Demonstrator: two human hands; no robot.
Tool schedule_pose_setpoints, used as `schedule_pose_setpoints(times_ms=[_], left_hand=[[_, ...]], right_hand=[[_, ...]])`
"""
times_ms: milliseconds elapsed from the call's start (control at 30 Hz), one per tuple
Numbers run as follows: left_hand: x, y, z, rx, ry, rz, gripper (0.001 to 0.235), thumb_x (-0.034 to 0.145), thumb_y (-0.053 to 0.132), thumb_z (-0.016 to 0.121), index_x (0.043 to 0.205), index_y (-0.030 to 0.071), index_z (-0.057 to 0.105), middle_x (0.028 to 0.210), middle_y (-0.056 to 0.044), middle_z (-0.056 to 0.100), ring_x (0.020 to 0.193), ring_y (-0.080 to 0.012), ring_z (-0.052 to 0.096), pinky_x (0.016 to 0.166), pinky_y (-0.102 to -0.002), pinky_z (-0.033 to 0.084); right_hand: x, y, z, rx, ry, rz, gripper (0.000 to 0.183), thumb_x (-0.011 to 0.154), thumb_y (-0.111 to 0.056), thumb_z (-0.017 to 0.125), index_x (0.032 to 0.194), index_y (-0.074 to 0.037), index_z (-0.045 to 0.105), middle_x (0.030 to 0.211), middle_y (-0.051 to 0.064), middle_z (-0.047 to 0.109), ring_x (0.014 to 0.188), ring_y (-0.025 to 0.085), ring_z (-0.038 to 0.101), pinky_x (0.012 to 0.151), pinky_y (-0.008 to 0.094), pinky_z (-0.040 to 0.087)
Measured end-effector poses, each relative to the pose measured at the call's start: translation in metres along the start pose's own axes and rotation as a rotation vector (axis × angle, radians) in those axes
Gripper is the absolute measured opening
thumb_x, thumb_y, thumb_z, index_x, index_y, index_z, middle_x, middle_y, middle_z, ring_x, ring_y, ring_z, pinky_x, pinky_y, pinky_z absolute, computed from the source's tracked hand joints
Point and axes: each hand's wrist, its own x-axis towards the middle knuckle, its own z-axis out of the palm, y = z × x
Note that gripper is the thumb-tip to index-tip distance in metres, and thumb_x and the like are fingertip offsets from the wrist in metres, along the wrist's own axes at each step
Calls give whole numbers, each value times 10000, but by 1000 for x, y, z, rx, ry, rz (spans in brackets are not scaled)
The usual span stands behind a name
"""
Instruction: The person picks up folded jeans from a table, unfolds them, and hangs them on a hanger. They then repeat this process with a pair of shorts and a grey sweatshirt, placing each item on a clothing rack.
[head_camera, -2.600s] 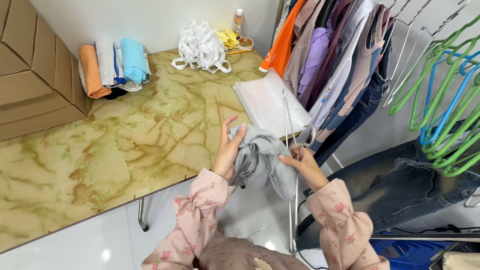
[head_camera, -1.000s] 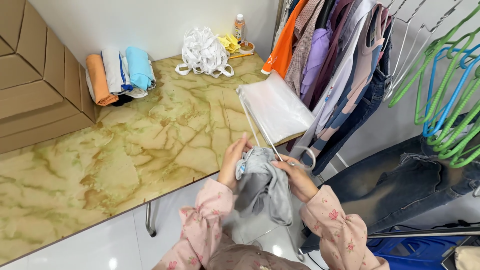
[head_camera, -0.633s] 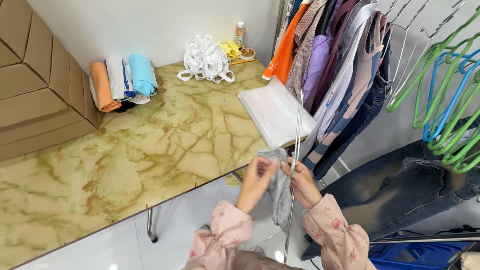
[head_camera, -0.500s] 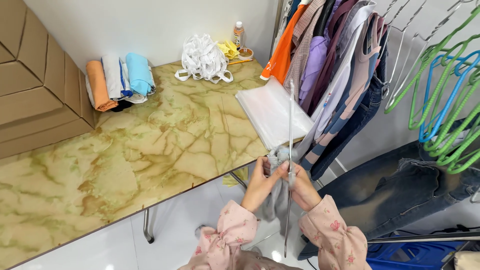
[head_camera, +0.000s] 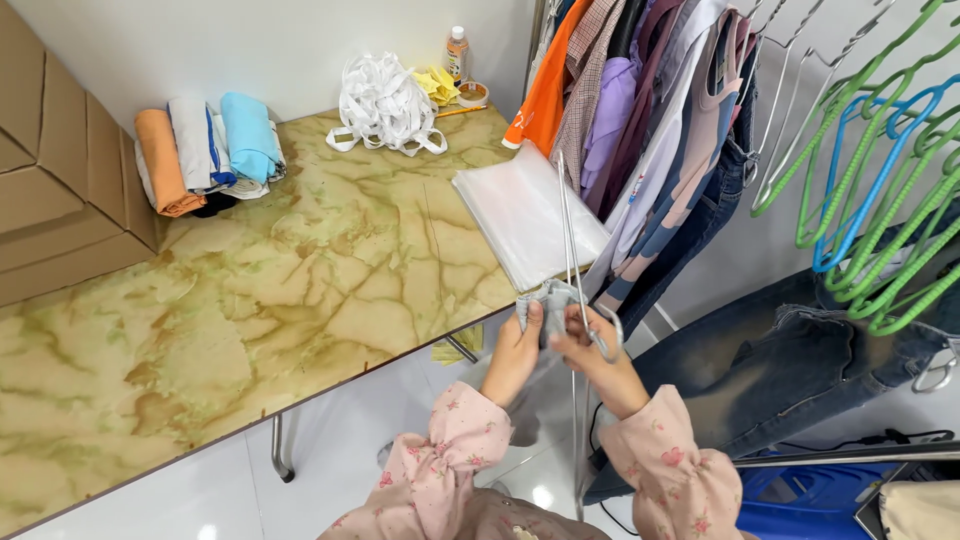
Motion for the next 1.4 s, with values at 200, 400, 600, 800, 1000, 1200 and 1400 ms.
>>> schedule_pose_setpoints(times_ms=[200,400,600,800,1000,1200,1400], left_hand=[[58,-97,-55,104,100,31,571,1086,493,427,1208,-4,681,1108,-179,702,1086,-262,609,1010,-497,452],[62,-45,-159,265,268,145,478,1078,433,526,1140,-4,712,952,-145,719,938,-196,609,924,-441,489],[55,-5,-157,315,139,127,351,1028,407,627,981,85,759,844,-16,692,860,-142,572,823,-356,502],[64,-24,-112,472,-97,102,336,990,401,660,869,98,742,706,-68,690,721,-174,620,729,-365,512],[70,-38,-102,508,-223,41,392,989,440,651,852,85,745,616,-86,643,650,-187,589,675,-349,500],[58,-29,-92,506,-359,2,399,978,428,648,872,54,742,661,-113,657,714,-218,593,720,-356,500],[51,-14,-83,509,-397,-22,389,967,440,649,866,76,741,665,-124,644,688,-258,595,717,-370,494]], right_hand=[[20,2,-12,-66,167,157,319,731,-136,844,1021,-55,738,761,-20,647,639,51,587,530,201,491],[28,5,-77,-381,107,3,167,811,-124,794,968,-94,745,745,42,647,757,133,540,687,269,462],[39,-1,-87,-536,33,10,195,978,-264,668,902,-121,776,613,67,602,597,143,443,582,303,401],[46,1,-74,223,155,-94,574,1110,-498,490,664,-153,598,586,-75,256,514,27,243,490,184,182],[54,-14,-58,806,-161,-154,602,1088,-520,448,591,-181,432,598,-105,255,567,14,271,548,152,268],[67,18,-50,660,-237,-263,588,1078,-531,452,602,-188,409,620,-88,249,626,37,275,611,179,275],[75,20,-48,708,-276,-248,604,1094,-539,405,609,-181,410,642,-80,263,650,35,300,661,188,314]])
